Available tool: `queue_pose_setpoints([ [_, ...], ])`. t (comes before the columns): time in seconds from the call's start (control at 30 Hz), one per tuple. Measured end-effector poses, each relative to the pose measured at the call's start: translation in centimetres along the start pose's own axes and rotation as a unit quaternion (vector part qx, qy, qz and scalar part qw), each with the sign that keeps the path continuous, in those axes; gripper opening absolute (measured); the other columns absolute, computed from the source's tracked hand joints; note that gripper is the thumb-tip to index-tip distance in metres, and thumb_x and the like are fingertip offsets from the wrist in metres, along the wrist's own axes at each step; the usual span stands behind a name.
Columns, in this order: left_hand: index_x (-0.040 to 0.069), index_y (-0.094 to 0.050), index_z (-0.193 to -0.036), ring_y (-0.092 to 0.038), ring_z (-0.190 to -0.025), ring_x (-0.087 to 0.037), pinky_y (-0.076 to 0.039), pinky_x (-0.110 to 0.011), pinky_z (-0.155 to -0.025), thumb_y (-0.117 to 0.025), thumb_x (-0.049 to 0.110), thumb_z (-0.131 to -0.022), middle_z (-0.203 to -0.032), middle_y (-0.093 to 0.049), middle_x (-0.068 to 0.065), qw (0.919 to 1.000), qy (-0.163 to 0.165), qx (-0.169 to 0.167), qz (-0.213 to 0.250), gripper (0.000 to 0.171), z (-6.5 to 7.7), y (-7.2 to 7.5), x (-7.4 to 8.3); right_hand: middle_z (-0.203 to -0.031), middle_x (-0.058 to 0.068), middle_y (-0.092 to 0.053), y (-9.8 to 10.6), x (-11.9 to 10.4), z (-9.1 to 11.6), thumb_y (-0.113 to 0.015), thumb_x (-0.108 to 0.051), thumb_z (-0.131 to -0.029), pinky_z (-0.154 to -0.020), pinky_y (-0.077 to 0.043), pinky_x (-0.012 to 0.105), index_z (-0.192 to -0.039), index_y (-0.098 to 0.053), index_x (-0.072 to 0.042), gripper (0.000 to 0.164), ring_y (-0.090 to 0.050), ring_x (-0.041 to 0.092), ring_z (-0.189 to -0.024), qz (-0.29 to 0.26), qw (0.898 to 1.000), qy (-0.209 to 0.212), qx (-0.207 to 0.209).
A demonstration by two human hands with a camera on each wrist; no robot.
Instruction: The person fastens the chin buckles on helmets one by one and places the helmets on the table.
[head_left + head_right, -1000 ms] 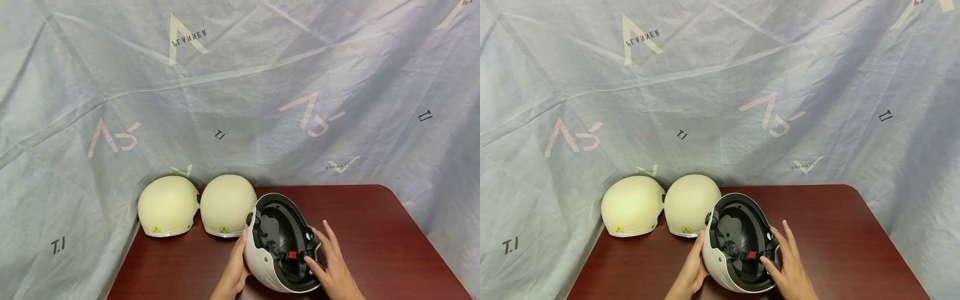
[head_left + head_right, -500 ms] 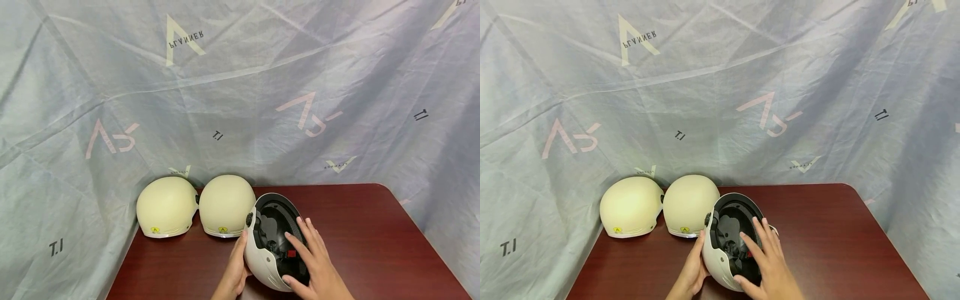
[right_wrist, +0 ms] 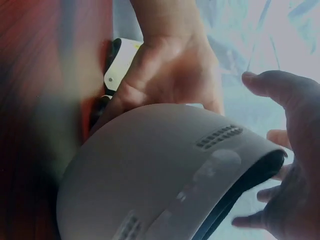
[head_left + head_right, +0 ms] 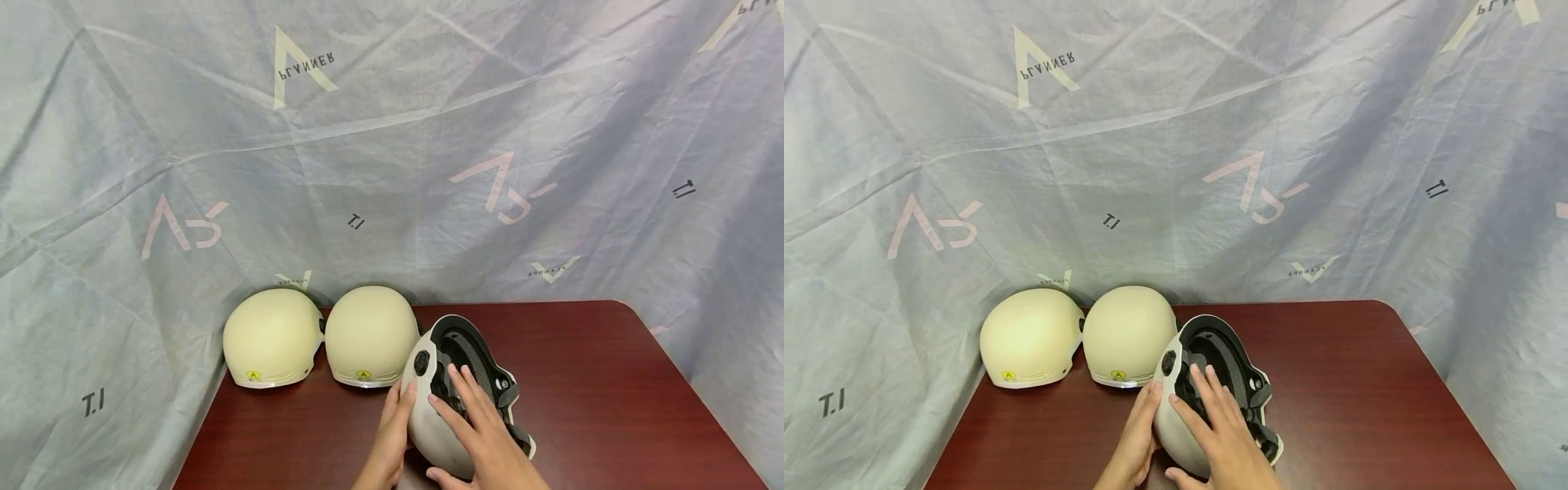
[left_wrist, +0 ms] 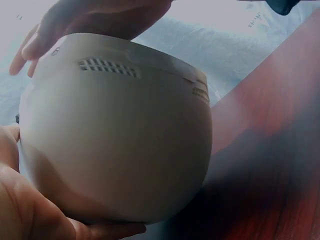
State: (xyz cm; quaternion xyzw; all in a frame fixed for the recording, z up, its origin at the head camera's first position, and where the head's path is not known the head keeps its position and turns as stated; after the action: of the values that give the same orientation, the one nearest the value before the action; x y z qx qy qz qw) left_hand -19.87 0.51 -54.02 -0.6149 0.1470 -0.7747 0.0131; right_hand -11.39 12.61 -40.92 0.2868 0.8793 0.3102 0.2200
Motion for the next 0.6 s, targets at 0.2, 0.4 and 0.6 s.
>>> queue_pose_setpoints([
  [0.2, 0.0, -0.025, -0.165, -0.033, -0.157, -0.034, -0.034, -0.044, -0.123, -0.058, 0.04, -0.108, -0.171, -0.031, -0.023, 0.9988, -0.037, 0.002, -0.032, 0.077, 0.4, -0.6, 0.7, -0.165, 0.03, -0.04, 0.2, 0.3, 0.1, -0.054, -0.067, -0.101, -0.136, -0.002, 0.032, -0.153, -0.056, -0.01, 0.077, -0.027, 0.039, -0.162, 0.039, 0.999, -0.026, 0.015],
  [0.4, -0.002, -0.022, -0.165, -0.038, -0.153, -0.032, -0.041, -0.022, -0.11, -0.063, 0.034, -0.106, -0.17, -0.034, -0.024, 0.9986, -0.046, -0.007, -0.023, 0.08, 0.9, -1.3, 1.0, -0.166, 0.026, -0.04, 0.8, 0.3, -0.1, -0.054, -0.067, -0.1, -0.136, 0.004, 0.042, -0.15, -0.06, -0.016, 0.072, -0.023, 0.042, -0.163, 0.07, 0.997, -0.033, 0.019],
  [0.6, 0.003, -0.022, -0.166, -0.038, -0.152, -0.034, -0.041, -0.041, -0.115, -0.064, 0.039, -0.106, -0.17, -0.033, -0.023, 0.9976, -0.035, -0.015, -0.057, 0.082, 1.3, -2.0, 1.1, -0.163, 0.027, -0.044, 1.4, -0.2, -0.7, -0.049, -0.064, -0.102, -0.137, 0.0, 0.044, -0.141, -0.067, -0.019, 0.063, -0.023, 0.046, -0.162, 0.084, 0.996, 0.004, 0.004],
])
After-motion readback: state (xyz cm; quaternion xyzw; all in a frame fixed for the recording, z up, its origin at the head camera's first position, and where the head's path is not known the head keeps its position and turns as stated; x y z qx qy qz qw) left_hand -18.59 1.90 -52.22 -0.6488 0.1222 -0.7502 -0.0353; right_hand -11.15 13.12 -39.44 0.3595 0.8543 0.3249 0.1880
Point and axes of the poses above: each hand's wrist, its own z-axis away from the middle knuckle, its own y-axis out of the back of the hand, x = y × z, the point moved 10 cm from there along -z, towards the middle knuckle
